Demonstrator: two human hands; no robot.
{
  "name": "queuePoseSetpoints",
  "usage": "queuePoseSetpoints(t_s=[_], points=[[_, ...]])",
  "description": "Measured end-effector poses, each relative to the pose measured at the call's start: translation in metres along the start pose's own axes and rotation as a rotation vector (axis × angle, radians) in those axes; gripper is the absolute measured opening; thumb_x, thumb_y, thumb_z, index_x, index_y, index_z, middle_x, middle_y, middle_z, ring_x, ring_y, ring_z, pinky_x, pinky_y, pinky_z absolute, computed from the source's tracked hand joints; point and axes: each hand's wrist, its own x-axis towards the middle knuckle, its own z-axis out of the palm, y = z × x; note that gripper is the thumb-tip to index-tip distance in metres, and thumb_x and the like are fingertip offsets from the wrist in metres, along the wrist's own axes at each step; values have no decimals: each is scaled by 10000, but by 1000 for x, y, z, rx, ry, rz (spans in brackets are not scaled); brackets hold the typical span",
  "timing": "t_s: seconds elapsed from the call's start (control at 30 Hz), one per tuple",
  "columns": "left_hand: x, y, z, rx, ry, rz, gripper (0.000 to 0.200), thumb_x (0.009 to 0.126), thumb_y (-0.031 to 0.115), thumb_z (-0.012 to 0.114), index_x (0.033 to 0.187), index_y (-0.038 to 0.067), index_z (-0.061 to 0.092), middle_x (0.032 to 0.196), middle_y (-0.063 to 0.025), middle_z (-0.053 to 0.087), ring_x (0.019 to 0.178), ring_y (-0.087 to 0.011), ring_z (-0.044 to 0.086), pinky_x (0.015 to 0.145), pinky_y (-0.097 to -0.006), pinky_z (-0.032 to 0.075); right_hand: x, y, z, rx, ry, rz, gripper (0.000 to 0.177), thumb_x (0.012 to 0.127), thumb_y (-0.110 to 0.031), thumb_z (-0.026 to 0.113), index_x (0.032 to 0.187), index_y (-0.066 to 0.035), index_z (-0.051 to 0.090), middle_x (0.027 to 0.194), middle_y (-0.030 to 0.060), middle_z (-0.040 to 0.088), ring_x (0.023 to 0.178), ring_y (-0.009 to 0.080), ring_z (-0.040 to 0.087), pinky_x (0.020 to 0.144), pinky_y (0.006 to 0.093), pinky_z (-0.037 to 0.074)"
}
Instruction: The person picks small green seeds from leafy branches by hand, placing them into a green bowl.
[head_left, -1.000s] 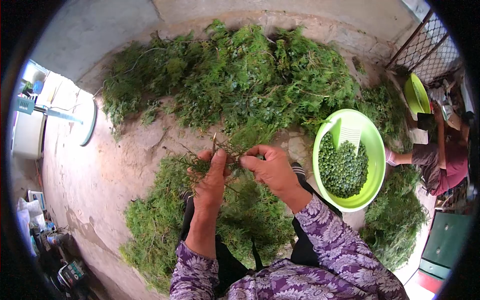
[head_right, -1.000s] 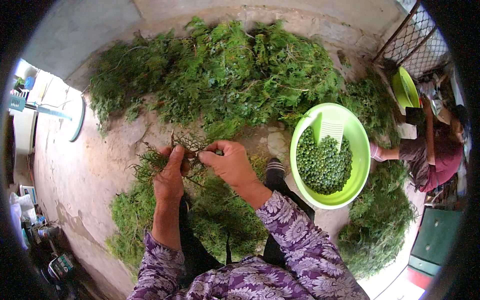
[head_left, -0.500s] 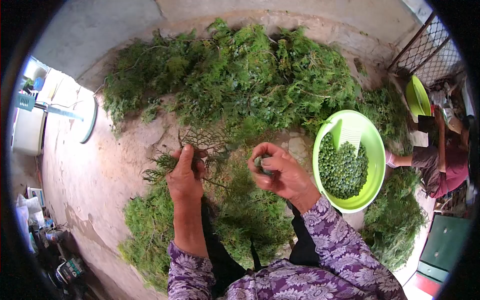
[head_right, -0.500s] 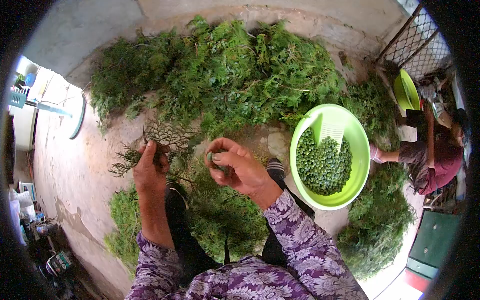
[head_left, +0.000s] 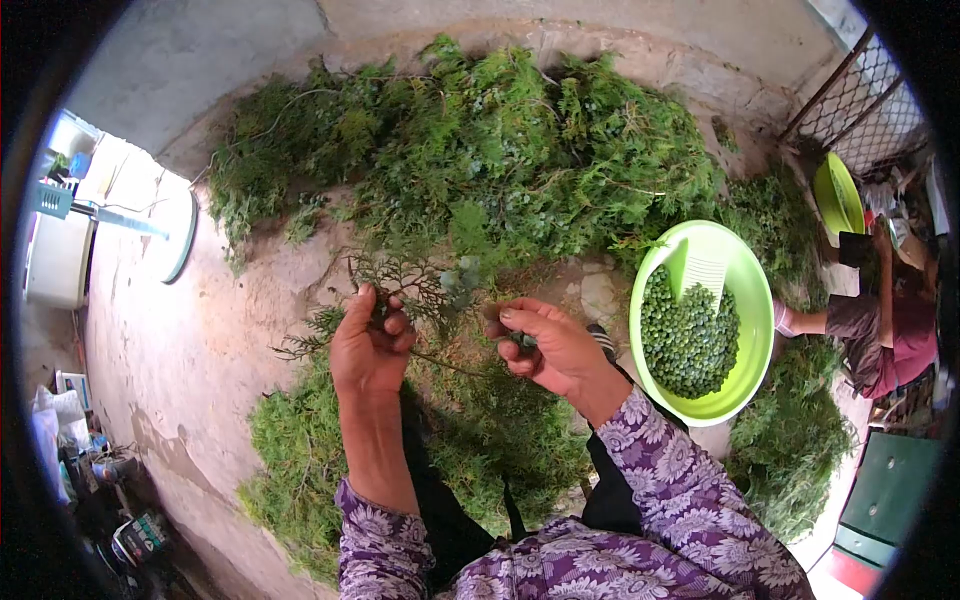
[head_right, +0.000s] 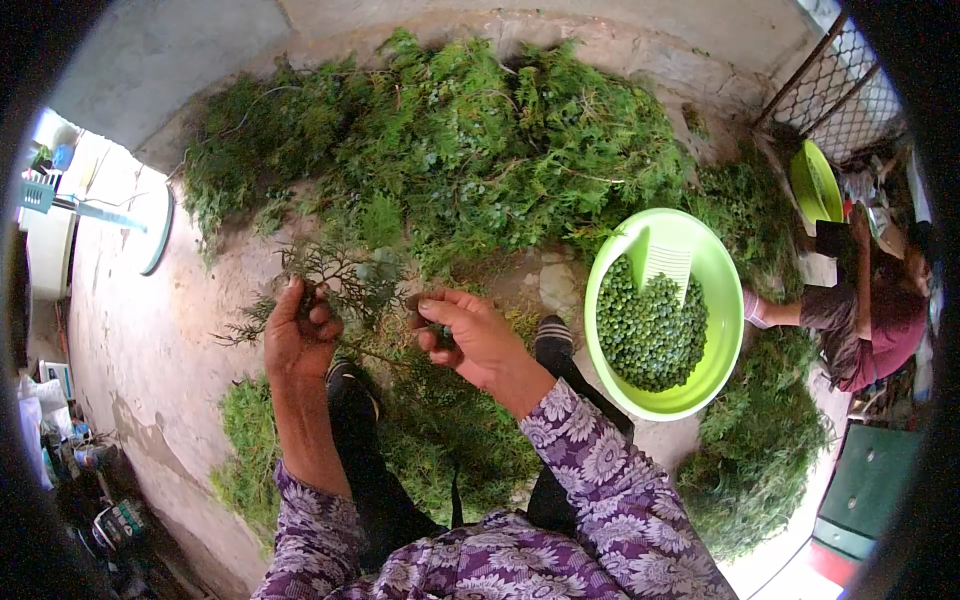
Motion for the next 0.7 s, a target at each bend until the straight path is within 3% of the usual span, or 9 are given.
queuePoseSetpoints(t_s=[0.13,0.27,0.33,0.57,0.7], points=[[-1,-2,2,-15,-35,-22,123,839,205,534,827,99,473,765,-60,528,549,-118,429,451,-250,315,8,10,8,-115,138,43,196,822,-104,534,1010,-51,533,788,45,566,630,102,520,437,196,356],[-3,-1,4,-9,-50,-23,127,836,203,536,832,91,477,762,-60,525,547,-118,427,448,-245,315,16,21,4,-272,59,120,161,817,-156,549,961,-88,567,900,54,601,645,99,530,465,224,369],[-4,0,3,-9,-76,-31,115,835,203,538,847,102,484,763,-60,526,548,-117,431,445,-241,315,17,23,10,-245,13,146,215,796,-81,553,1006,-60,516,819,33,550,636,121,531,460,214,368],[-4,-1,2,-25,-48,-98,103,836,213,537,846,120,493,767,-58,531,542,-119,436,440,-240,317,18,27,17,-77,-61,107,165,788,-56,537,950,-71,513,814,11,527,619,117,525,461,212,356],[-2,1,0,-53,-66,-86,119,840,224,531,843,111,494,765,-57,532,533,-115,434,438,-243,316,22,29,13,-51,-112,43,164,789,-73,559,948,-72,515,730,-3,532,596,92,524,456,198,362]])
